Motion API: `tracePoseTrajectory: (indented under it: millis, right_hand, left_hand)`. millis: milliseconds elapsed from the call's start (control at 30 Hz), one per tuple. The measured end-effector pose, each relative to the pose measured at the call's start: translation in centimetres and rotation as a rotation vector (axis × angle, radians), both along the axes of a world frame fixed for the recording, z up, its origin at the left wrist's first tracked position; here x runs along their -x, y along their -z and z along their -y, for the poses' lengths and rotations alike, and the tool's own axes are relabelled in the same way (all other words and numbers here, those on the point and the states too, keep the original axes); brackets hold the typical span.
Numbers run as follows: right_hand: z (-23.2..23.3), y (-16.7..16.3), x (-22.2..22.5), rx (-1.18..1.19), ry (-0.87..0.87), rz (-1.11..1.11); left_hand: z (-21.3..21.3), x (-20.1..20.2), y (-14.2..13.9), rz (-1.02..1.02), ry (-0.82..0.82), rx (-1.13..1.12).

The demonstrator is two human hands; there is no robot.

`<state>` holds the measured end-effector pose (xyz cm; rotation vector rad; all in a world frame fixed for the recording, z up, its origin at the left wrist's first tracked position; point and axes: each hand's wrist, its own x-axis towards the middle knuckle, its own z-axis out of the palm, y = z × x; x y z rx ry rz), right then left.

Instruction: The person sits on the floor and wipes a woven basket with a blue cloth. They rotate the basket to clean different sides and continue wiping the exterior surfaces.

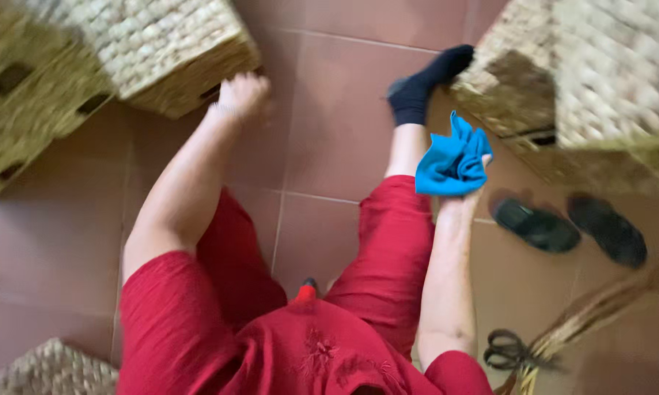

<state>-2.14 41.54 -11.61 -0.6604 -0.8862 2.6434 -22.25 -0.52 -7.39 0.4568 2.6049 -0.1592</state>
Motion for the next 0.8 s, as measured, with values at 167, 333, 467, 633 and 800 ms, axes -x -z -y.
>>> tracePoseTrajectory:
  millis: [167,333,467,633,800]
  right_hand:
    - [4.9,1.9,0.8,0.011,-0.231,0.028]
    - [5.8,2.3,1.6,-0.004,-0.354,0.056]
    - [6.1,2.4,2.1,-0.016,-0.398,0.094]
    - [7.7,2.5,3.0,-0.014,-0.469,0.148]
    - [9.4,2.2,4.0,-0.068,-0.43,0.284]
  left_hand:
    - [9.0,3.8,-0.9,-0.453,-0.524,-0.324]
    - [16.8,4.2,-1.9,-0.536,-1.188,-0.282]
    - [20.1,2.9,-1.2,-0.372,-1.636,-0.591]
    - [22.0,2.2,2.3,-0.43,-1.527,-1.065]
    - [22.0,2.7,4.3,-0.594,-1.357,-1.48]
